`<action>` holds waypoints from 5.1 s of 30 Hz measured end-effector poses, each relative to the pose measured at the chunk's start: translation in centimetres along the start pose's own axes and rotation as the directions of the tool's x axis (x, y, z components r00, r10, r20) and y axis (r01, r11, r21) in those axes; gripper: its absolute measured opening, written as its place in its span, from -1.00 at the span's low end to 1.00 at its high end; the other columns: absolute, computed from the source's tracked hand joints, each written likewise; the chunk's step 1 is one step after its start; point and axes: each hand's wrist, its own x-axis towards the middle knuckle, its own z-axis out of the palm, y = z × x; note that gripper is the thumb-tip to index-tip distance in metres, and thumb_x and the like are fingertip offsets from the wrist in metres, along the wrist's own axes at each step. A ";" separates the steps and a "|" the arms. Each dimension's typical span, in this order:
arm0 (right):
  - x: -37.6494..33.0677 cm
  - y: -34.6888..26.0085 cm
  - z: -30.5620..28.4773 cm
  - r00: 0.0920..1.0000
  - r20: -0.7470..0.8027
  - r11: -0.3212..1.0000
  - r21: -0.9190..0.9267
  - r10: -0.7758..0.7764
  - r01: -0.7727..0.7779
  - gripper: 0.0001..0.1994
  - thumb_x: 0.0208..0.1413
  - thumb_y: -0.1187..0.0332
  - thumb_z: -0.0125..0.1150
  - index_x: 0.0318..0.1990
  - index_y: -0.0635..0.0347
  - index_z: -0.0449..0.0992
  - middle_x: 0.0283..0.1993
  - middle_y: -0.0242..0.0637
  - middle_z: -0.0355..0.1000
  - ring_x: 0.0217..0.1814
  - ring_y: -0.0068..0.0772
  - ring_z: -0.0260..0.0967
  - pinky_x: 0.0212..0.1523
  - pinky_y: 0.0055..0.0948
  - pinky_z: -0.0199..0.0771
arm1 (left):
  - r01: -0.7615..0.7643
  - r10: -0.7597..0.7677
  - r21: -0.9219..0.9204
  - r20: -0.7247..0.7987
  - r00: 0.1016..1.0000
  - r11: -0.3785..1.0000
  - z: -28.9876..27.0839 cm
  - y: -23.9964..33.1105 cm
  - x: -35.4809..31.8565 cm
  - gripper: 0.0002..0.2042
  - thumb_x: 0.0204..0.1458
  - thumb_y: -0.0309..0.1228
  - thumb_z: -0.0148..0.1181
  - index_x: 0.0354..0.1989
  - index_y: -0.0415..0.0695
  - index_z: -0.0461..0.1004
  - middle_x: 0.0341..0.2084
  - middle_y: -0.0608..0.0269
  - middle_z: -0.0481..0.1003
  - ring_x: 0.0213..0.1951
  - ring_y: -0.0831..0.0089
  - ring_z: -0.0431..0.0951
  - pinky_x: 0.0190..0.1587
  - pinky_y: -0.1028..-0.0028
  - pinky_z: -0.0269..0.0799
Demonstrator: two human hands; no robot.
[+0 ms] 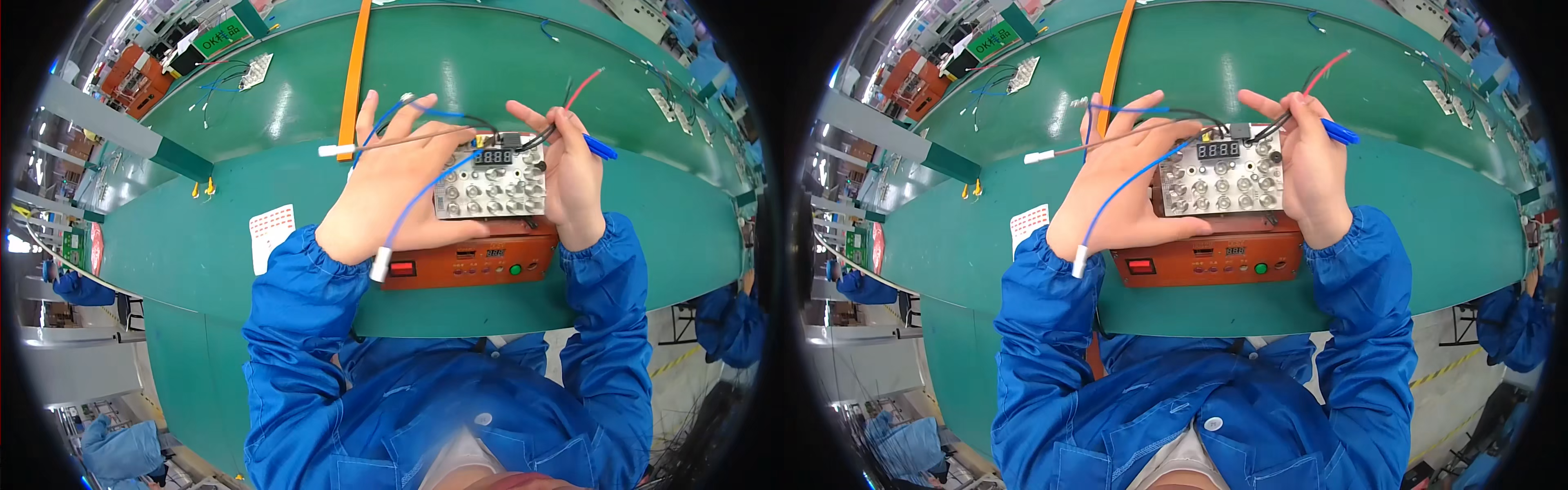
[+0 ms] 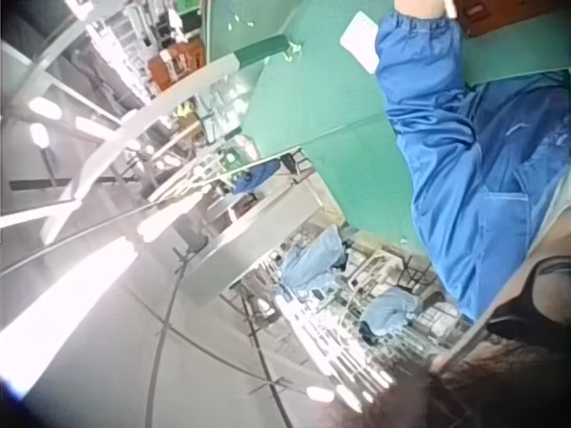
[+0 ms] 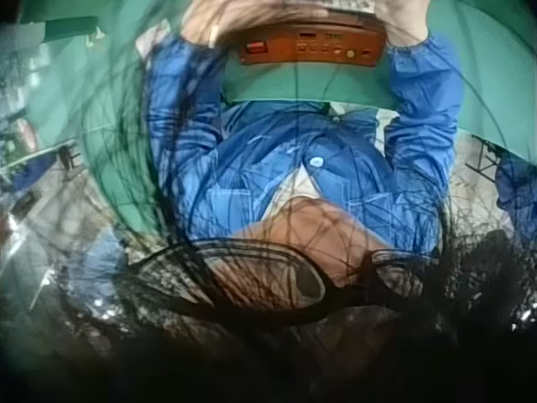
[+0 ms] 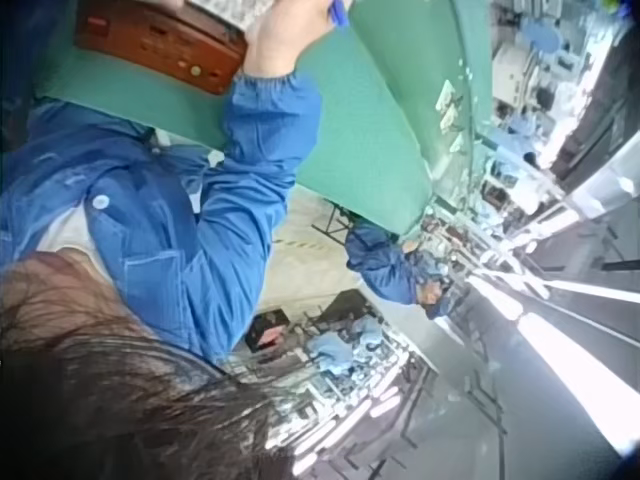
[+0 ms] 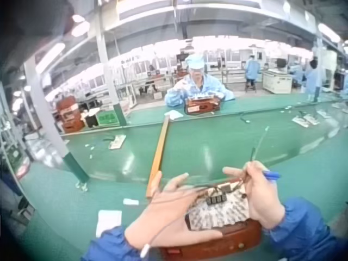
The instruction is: Testing and inspecting electronic circuit boards using a test fixture and marking results.
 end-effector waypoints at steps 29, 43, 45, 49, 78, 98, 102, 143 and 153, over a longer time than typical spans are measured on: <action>-0.9 1.7 1.0 0.997 -0.012 0.929 -0.366 -0.071 0.062 -0.80 0.48 0.28 -0.08 -0.05 0.24 0.32 0.11 0.22 0.47 0.08 -0.13 0.53 0.08 -0.25 0.60 | 0.005 -0.013 -0.180 -0.043 0.999 0.984 2.0 -2.0 -3.9 -0.23 -0.16 -0.17 0.53 0.27 -0.17 0.39 0.16 0.02 0.46 0.21 0.03 0.45 0.28 0.28 0.35; -4.2 -1.9 -4.2 0.822 0.568 0.308 -0.789 0.035 0.532 -0.47 0.03 0.55 0.35 0.21 0.30 0.39 0.33 0.02 0.40 0.47 0.00 0.25 0.37 -0.13 0.30 | 0.072 -0.124 -0.429 -0.093 0.988 0.900 4.0 -3.0 -5.2 -0.24 -0.19 -0.29 0.57 0.25 -0.19 0.37 0.19 0.02 0.44 0.34 -0.02 0.32 0.36 0.14 0.27; -4.5 -1.2 -5.1 0.839 0.544 0.292 -0.805 0.011 0.517 -0.51 -0.03 0.55 0.41 0.10 0.28 0.42 0.33 0.03 0.40 0.49 0.10 0.20 0.41 -0.10 0.23 | 0.058 -0.113 -0.431 -0.104 0.988 0.901 4.2 -3.0 -5.1 -0.26 -0.19 -0.26 0.57 0.22 -0.18 0.39 0.15 0.00 0.45 0.31 -0.06 0.35 0.34 0.13 0.30; -4.3 -1.7 -4.9 0.825 0.565 0.187 -0.811 0.006 0.554 -0.57 -0.07 0.52 0.46 -0.02 0.26 0.43 0.31 0.06 0.42 0.49 0.14 0.21 0.41 -0.07 0.22 | 0.089 -0.144 -0.351 -0.135 0.980 0.932 3.9 -2.8 -5.4 -0.30 -0.22 -0.26 0.58 0.16 -0.15 0.42 0.13 0.07 0.47 0.27 -0.04 0.38 0.29 0.13 0.32; 0.0 -7.6 -2.0 0.515 0.540 -0.045 -0.660 0.666 0.750 -0.57 -0.10 0.20 0.51 0.00 -0.05 0.62 0.43 0.05 0.27 0.44 0.32 0.21 0.32 0.17 0.34 | -0.004 0.052 -0.289 0.159 0.986 0.957 1.0 -4.0 -5.3 -0.55 -0.37 -0.16 0.47 -0.21 -0.04 0.64 0.10 0.06 0.53 0.26 -0.18 0.37 0.19 -0.06 0.28; -2.6 -0.7 -8.7 0.876 0.279 0.527 -0.712 -0.394 0.464 -0.75 0.44 0.32 -0.08 -0.12 0.35 0.45 -0.10 0.10 0.59 0.08 -0.07 0.57 0.17 -0.16 0.51 | 0.057 -0.059 -0.025 -0.092 0.994 0.998 1.6 -2.7 -8.5 -0.14 -0.33 -0.04 0.58 0.24 -0.01 0.35 0.24 0.17 0.39 0.25 0.10 0.36 0.29 0.10 0.08; -1.9 0.6 -9.9 0.852 0.218 0.548 -0.684 -0.476 0.482 -0.71 0.45 0.29 -0.14 -0.10 0.35 0.43 -0.15 0.06 0.60 -0.09 -0.20 0.57 0.04 -0.26 0.55 | -0.013 -0.004 -0.093 -0.174 0.985 0.996 0.6 -2.6 -6.3 -0.26 -0.19 0.00 0.50 0.18 -0.08 0.42 0.06 0.16 0.51 0.12 0.11 0.46 0.22 0.19 0.20; -4.3 -0.6 -6.3 0.696 0.711 0.311 -0.643 -0.099 0.700 -0.16 0.15 -0.12 0.35 0.38 0.30 0.18 0.32 0.20 0.27 0.39 0.09 0.29 0.38 -0.06 0.27 | -0.048 -0.048 -0.307 -0.298 0.953 0.951 4.3 -1.5 -5.4 -0.29 -0.17 -0.15 0.53 0.16 -0.20 0.39 0.03 0.00 0.49 0.08 -0.02 0.46 0.18 0.15 0.37; -4.3 -0.6 -6.1 0.678 0.732 0.242 -0.648 -0.062 0.722 -0.15 0.13 -0.10 0.37 0.36 0.35 0.19 0.34 0.15 0.30 0.42 0.02 0.21 0.41 -0.06 0.20 | -0.048 -0.047 -0.293 -0.308 0.950 0.955 4.2 -1.4 -5.4 -0.30 -0.20 -0.13 0.54 0.13 -0.20 0.44 0.02 0.04 0.50 0.10 -0.01 0.45 0.19 0.14 0.37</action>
